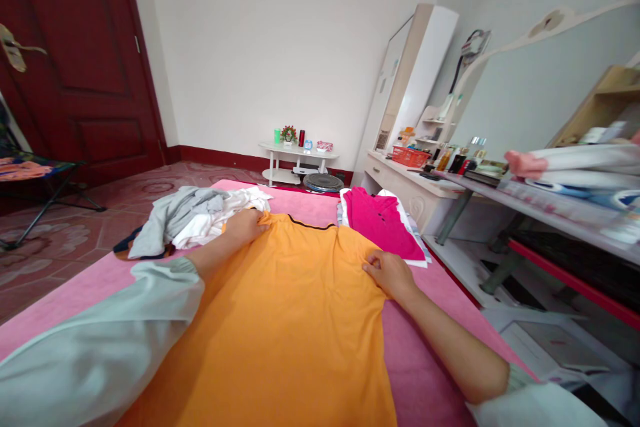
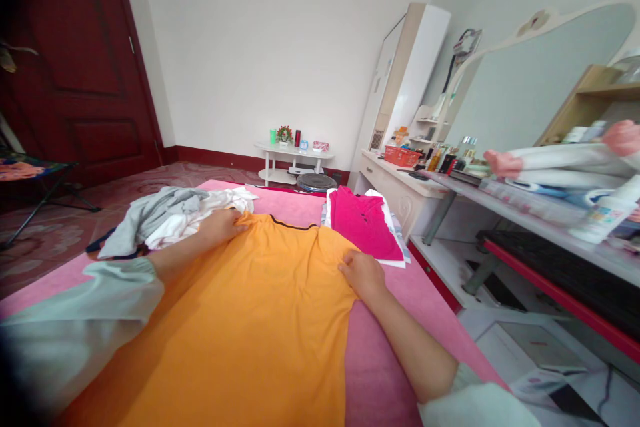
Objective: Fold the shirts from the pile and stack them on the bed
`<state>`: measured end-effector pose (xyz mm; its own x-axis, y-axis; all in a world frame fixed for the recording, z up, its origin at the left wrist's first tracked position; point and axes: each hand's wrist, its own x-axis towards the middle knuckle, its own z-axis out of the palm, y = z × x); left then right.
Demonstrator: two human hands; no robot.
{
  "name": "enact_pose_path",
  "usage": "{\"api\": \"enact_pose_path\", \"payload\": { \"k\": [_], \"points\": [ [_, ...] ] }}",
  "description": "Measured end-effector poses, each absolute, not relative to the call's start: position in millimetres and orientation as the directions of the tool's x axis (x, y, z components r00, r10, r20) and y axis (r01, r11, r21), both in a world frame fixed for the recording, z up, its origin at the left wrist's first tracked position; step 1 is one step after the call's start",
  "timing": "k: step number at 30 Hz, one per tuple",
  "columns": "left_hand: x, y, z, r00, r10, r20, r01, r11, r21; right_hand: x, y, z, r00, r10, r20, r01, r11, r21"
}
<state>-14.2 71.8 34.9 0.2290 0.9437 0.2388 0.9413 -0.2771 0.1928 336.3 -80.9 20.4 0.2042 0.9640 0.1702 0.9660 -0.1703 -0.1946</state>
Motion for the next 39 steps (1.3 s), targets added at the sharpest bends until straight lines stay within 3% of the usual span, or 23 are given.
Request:
{"api": "enact_pose_path", "payload": {
  "k": [6, 13, 16, 20, 29, 34, 37, 39],
  "points": [
    [-20.8, 72.1, 43.6, 0.239, 0.951, 0.196, 0.885, -0.297, 0.358, 348.4, -73.0, 31.9, 0.271, 0.936, 0.226, 0.945, -0.214, -0.247],
    [-14.5, 58.8, 40.8, 0.282, 0.957, 0.062, 0.764, -0.264, 0.588, 346.2, -65.2, 26.6, 0.225, 0.961, 0.164, 0.943, -0.172, -0.286],
    [-14.5, 54.1, 42.2, 0.29, 0.956, 0.049, 0.716, -0.251, 0.652, 354.9, -61.5, 32.3, 0.217, 0.951, 0.218, 0.915, -0.121, -0.385],
    [-17.3, 56.6, 55.5, 0.258, 0.957, 0.134, 0.703, -0.281, 0.653, 376.5, -47.8, 61.7, 0.278, 0.915, 0.293, 0.87, -0.111, -0.481],
    [0.1, 77.3, 90.1, 0.074, 0.863, 0.499, 0.748, -0.379, 0.545, 404.0, -5.8, 125.6, 0.467, 0.741, 0.483, 0.866, -0.271, -0.421],
    [-3.4, 67.2, 63.8, 0.174, 0.808, 0.563, 0.709, -0.5, 0.498, 400.5, -15.9, 102.1, 0.316, 0.732, 0.604, 0.914, -0.065, -0.4],
    [-25.8, 42.3, 48.0, 0.351, 0.809, 0.472, 0.683, -0.566, 0.462, 367.9, -59.1, 80.6, 0.095, 0.796, 0.598, 0.919, 0.16, -0.359],
    [-46.7, 18.9, 44.5, 0.48, 0.794, 0.375, 0.644, -0.608, 0.463, 339.8, -99.5, 69.8, -0.087, 0.86, 0.503, 0.845, 0.331, -0.419]
  ]
}}
